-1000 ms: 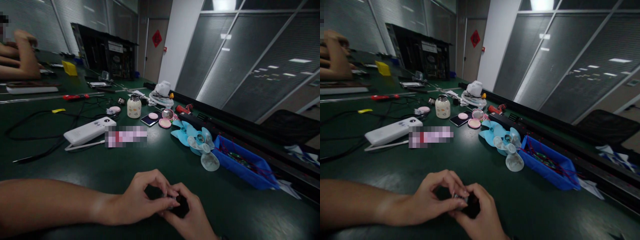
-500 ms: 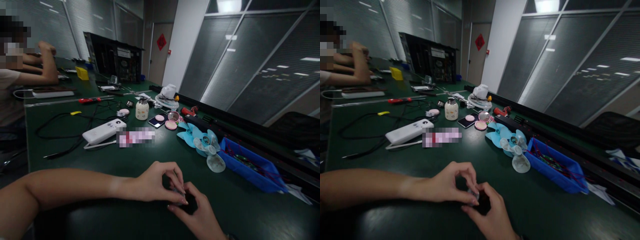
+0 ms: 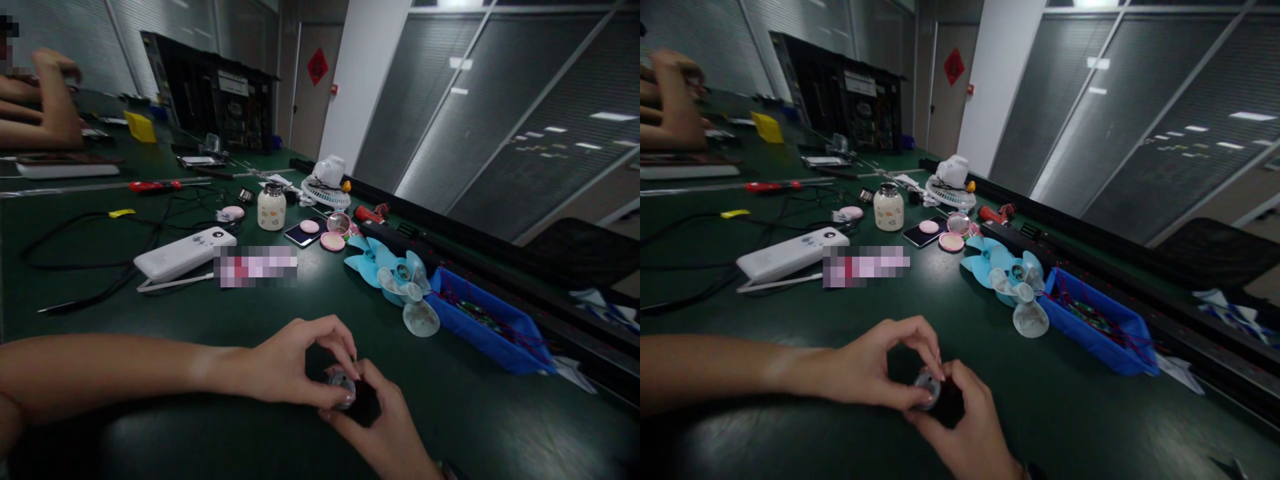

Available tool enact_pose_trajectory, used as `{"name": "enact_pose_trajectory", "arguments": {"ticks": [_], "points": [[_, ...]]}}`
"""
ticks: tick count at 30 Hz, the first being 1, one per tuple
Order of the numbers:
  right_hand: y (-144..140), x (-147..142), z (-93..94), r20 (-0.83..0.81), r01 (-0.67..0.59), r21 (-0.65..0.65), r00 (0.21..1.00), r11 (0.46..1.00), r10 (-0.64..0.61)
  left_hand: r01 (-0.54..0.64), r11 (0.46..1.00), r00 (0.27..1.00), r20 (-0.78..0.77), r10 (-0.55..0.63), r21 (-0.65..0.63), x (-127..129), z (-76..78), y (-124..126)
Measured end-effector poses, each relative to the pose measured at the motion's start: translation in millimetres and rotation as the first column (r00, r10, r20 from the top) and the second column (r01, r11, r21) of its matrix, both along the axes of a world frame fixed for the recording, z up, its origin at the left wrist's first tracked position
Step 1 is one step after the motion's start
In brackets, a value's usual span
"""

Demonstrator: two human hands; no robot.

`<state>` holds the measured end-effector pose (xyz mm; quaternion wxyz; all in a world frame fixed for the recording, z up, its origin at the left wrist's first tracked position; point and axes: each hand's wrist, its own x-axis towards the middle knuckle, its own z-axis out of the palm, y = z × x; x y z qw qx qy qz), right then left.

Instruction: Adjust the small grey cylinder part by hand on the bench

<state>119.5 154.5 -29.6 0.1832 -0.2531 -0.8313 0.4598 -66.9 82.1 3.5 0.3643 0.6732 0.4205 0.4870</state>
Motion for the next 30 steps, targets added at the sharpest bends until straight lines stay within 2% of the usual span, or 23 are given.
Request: {"name": "enact_pose_trajectory", "arguments": {"ticks": [3,10,18,24,30], "points": [[-1,-1,1.7,-0.002,0.019,0.021,1.000,1.000,-0.019,0.004,1.000,1.000,-0.006,-0.004,-0.023,0,1.0,0],[-3,7,-4.9,0.038,-0.015,0.038,0.999,0.999,0.014,0.049,0.995,0.994,-0.107,-0.040,0.087,1,7.5,-5],[-2,8,-3.5,0.047,-0.029,0.016,0.999,0.999,0.028,0.157,0.987,0.983,-0.103,-0.154,0.022,-3,16.8,-3],[-2,8,-1.3,0.011,-0.041,0.028,0.999,0.999,0.041,0.105,0.994,0.980,-0.171,-0.100,0.023,-4,14.0,-4],[-2,9,-3.3,0.048,-0.022,0.038,0.999,0.999,0.020,-0.034,0.990,0.990,-0.132,0.052,0.136,-3,11.8,-5]]}}
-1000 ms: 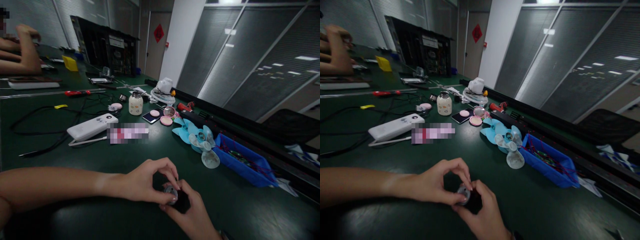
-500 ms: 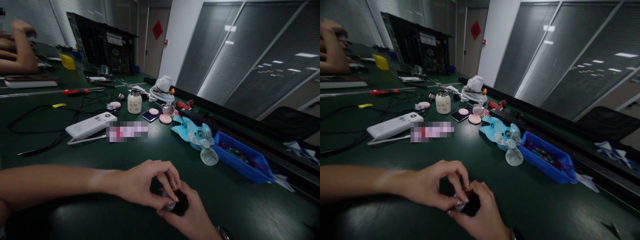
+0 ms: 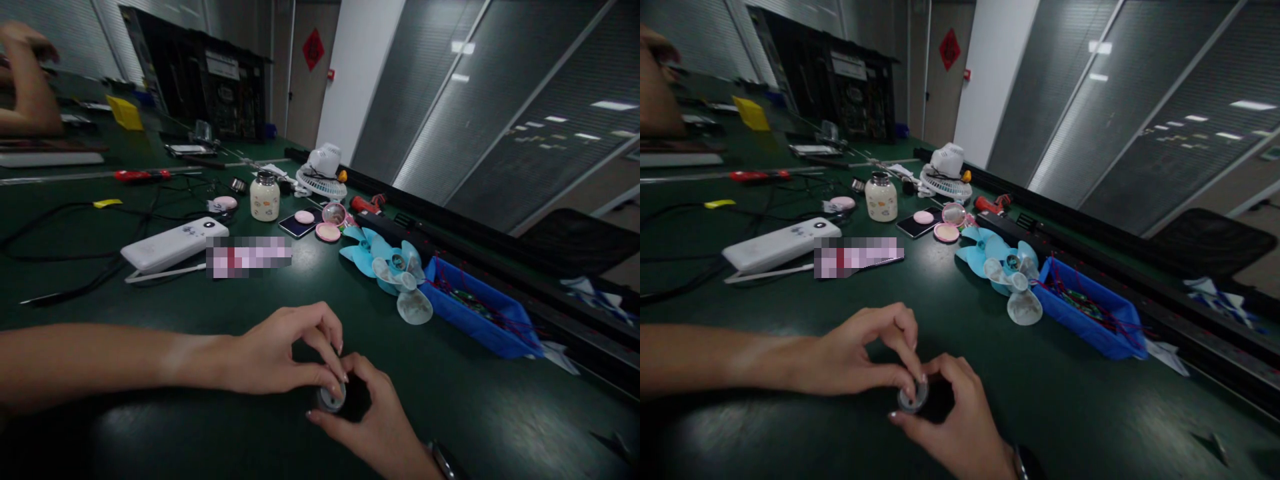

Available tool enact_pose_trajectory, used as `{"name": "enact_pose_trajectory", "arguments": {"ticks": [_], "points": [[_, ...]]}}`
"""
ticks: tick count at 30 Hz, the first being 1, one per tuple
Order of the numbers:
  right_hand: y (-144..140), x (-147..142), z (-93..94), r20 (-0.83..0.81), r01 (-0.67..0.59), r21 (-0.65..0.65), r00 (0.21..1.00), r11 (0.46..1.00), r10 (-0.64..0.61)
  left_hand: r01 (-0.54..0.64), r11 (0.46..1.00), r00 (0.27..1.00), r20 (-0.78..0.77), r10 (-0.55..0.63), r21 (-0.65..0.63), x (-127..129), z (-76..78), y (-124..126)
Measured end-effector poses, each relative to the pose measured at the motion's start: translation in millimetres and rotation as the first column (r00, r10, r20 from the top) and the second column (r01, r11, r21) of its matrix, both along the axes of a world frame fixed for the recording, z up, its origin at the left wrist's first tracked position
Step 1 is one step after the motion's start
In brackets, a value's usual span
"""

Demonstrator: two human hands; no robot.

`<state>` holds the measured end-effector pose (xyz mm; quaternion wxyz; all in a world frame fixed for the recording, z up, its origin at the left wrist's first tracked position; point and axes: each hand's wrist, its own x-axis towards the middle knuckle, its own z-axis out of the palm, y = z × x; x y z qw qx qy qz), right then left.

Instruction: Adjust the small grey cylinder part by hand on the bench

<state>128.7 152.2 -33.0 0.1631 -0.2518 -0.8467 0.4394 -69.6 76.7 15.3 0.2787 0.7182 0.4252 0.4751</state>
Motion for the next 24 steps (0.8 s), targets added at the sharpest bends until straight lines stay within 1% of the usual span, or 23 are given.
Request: {"name": "enact_pose_trajectory", "arguments": {"ticks": [3,5,8,10,11,13,16,19,22,24], "points": [[0,-1,2.6,0.009,-0.006,-0.011,1.000,1.000,0.006,-0.101,0.995,0.992,0.077,0.101,-0.004,-9,-2.4,6],[0,-2,5.2,0.001,-0.006,-0.025,1.000,1.000,0.006,-0.137,0.989,0.985,0.102,0.141,-0.053,-18,-9.0,13],[1,-5,7.6,-0.032,0.057,-0.040,0.998,0.998,-0.058,-0.174,0.967,0.982,0.041,0.185,-0.184,-30,-24.0,23],[2,-6,7.3,-0.052,0.102,-0.051,0.993,0.994,-0.104,-0.151,0.961,0.988,-0.019,0.151,-0.230,-35,-33.0,27],[3,-6,6.7,-0.060,0.115,-0.053,0.991,0.992,-0.119,-0.145,0.964,0.989,-0.068,0.133,-0.222,-36,-36.2,27],[4,-7,5.4,-0.066,0.124,-0.050,0.990,0.991,-0.127,-0.153,0.975,0.974,-0.189,0.122,-0.162,-36,-39.7,28],[5,-6,4.4,-0.067,0.124,-0.047,0.990,0.991,-0.126,-0.189,0.978,0.938,-0.309,0.155,-0.086,-37,-40.6,27],[4,-6,4.9,-0.059,0.123,-0.049,0.990,0.991,-0.126,-0.198,0.975,0.929,-0.335,0.155,-0.097,-39,-42.2,28],[4,-6,5.9,-0.050,0.118,-0.049,0.991,0.992,-0.120,-0.173,0.977,0.933,-0.339,0.121,-0.127,-41,-46.0,29],[4,-6,6.2,-0.048,0.119,-0.049,0.991,0.992,-0.122,-0.157,0.980,0.937,-0.332,0.108,-0.125,-41,-46.5,29]]}}
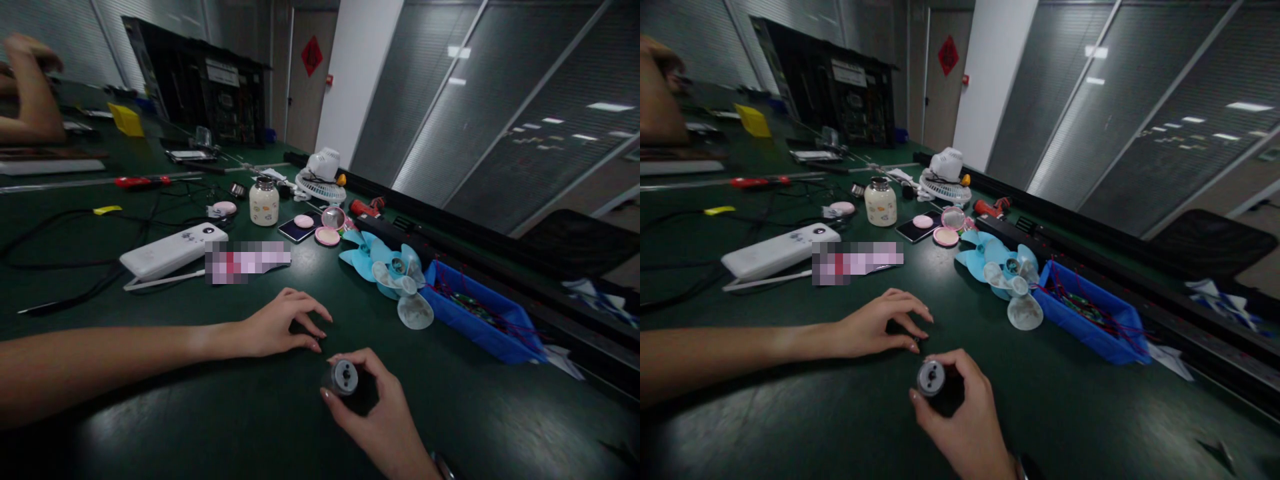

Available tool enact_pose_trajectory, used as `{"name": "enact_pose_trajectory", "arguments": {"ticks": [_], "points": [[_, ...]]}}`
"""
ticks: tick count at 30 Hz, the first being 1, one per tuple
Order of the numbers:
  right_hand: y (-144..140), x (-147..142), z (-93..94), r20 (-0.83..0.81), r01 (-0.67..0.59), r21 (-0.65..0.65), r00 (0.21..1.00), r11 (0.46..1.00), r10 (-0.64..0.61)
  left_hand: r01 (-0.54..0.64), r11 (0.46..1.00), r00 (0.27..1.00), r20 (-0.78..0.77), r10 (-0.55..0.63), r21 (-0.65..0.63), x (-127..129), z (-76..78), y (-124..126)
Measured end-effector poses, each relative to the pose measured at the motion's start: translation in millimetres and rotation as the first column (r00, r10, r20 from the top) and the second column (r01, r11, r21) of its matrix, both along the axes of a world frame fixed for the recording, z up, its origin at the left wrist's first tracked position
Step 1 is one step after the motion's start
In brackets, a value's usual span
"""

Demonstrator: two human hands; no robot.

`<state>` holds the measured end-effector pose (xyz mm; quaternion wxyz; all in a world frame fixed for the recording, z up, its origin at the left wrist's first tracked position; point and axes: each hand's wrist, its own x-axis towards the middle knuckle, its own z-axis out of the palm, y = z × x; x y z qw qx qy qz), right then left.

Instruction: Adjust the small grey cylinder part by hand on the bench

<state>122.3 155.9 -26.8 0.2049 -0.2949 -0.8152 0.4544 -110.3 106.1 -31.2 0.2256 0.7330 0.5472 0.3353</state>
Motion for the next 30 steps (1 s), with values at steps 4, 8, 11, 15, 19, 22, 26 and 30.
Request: {"name": "enact_pose_trajectory", "arguments": {"ticks": [4,8,11,15,19,22,26,30], "points": [[0,0,-0.9,-0.001,-0.001,0.003,1.000,1.000,0.001,-0.066,0.995,0.991,0.118,0.058,0.072,9,13.9,-4],[1,-1,-3.6,-0.001,-0.004,0.029,1.000,1.000,0.004,-0.083,0.981,0.964,0.265,0.034,0.177,30,38.3,-10],[2,-1,-5.4,-0.021,0.004,0.059,1.000,0.998,-0.003,0.026,0.987,0.949,0.306,-0.074,0.157,46,45.4,-13],[1,-2,-4.9,-0.029,-0.012,0.073,0.999,0.997,0.015,0.082,0.993,0.921,0.374,-0.107,0.080,52,40.3,-15],[0,-3,-2.3,-0.027,-0.023,0.062,0.999,0.998,0.025,0.066,0.993,0.933,0.346,-0.098,0.102,51,36.1,-16],[1,-3,-2.5,-0.022,-0.038,0.045,0.999,0.998,0.039,0.062,0.987,0.940,0.324,-0.108,0.149,51,35.9,-17],[2,-2,-6.2,-0.011,-0.039,0.076,0.999,0.996,0.040,0.079,0.980,0.953,0.275,-0.127,0.180,51,37.7,-16],[1,-2,-6.7,-0.022,-0.020,0.077,1.000,0.997,0.021,0.204,0.975,0.893,0.392,-0.223,0.090,48,36.4,-12]]}}
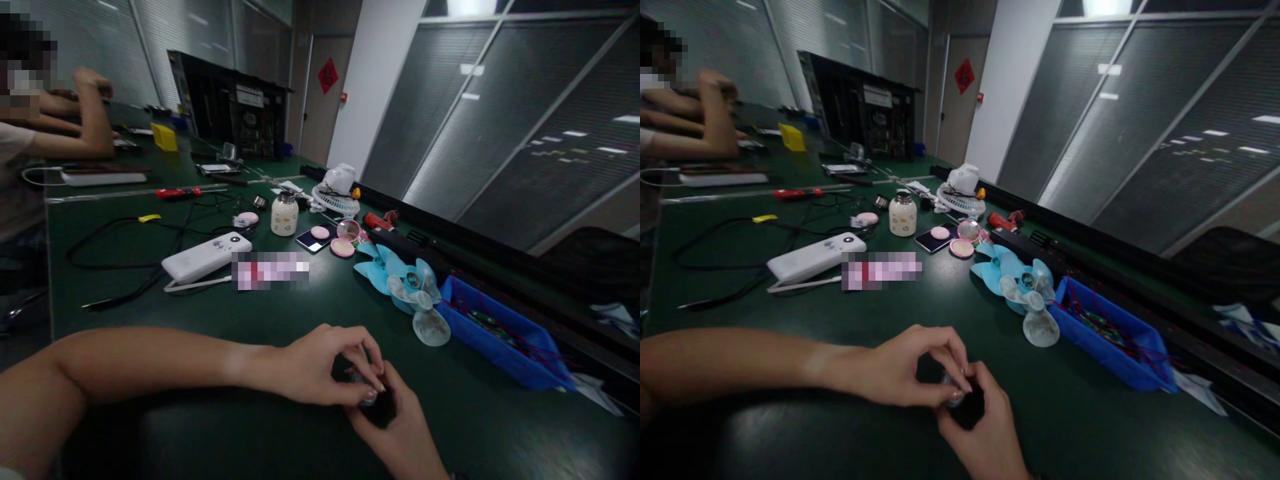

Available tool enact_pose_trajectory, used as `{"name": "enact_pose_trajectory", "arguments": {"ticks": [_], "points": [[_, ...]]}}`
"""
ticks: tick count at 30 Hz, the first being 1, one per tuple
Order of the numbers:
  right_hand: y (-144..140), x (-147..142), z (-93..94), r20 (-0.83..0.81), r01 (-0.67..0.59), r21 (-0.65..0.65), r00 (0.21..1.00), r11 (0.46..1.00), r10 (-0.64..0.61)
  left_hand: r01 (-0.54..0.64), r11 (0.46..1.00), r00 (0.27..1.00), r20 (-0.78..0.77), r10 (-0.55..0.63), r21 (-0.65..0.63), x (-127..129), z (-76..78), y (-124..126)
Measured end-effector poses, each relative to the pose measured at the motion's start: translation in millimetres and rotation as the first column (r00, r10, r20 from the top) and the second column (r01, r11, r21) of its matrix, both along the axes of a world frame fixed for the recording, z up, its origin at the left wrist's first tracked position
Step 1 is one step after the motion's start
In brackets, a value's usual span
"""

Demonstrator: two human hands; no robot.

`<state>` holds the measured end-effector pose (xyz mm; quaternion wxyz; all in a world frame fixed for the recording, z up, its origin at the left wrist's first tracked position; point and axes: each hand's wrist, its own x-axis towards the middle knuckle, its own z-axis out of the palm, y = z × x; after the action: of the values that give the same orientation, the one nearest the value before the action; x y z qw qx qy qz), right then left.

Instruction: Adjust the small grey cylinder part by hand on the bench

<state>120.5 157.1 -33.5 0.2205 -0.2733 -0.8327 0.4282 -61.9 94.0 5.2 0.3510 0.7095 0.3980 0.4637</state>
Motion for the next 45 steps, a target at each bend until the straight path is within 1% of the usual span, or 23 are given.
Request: {"name": "enact_pose_trajectory", "arguments": {"ticks": [2,4,7,10,13,17,24,30,34,39,42,45], "points": [[0,-1,1.6,0.005,-0.004,-0.002,1.000,1.000,0.004,0.078,0.994,0.992,0.108,-0.069,-0.076,-1,-3.5,4],[-1,-1,3.3,0.019,-0.005,0.004,1.000,1.000,0.005,0.124,0.985,0.977,0.188,-0.099,-0.124,-2,-7.7,7],[-1,-2,5.3,0.036,-0.009,0.000,0.999,1.000,0.009,0.124,0.981,0.967,0.239,-0.086,-0.150,-2,-12.2,8],[-2,-2,7.6,0.037,-0.022,-0.020,0.999,1.000,0.022,0.065,0.985,0.972,0.234,-0.027,-0.158,-3,-12.5,5],[-4,-3,10.5,0.031,-0.024,-0.006,0.999,1.000,0.024,0.003,0.990,0.980,0.197,0.026,-0.141,-2,-9.9,0],[-6,-4,12.4,0.021,-0.015,0.015,1.000,1.000,0.015,-0.045,0.993,0.986,0.157,0.061,-0.108,-2,-6.9,-4],[-6,-1,12.7,0.034,-0.018,0.016,0.999,1.000,0.018,-0.062,0.993,0.978,0.194,0.081,-0.100,0,-8.3,-3],[-5,1,12.4,0.003,-0.019,-0.018,1.000,1.000,0.019,-0.003,0.995,0.994,0.112,0.015,-0.102,1,-7.4,-2],[-4,2,10.4,-0.012,-0.023,-0.030,1.000,0.999,0.023,0.009,0.996,0.999,0.054,-0.004,-0.085,1,-2.0,-2],[-3,3,9.8,-0.015,-0.036,-0.004,0.999,0.999,0.036,0.000,0.997,1.000,-0.002,0.000,-0.073,0,3.0,-2],[-3,4,9.6,-0.014,-0.027,0.020,1.000,0.999,0.027,-0.036,0.997,0.999,0.025,0.038,-0.070,-2,3.0,-1],[-2,4,9.7,-0.005,-0.025,0.005,1.000,1.000,0.025,-0.132,0.988,0.985,0.101,0.140,-0.082,-10,-1.8,4]]}}
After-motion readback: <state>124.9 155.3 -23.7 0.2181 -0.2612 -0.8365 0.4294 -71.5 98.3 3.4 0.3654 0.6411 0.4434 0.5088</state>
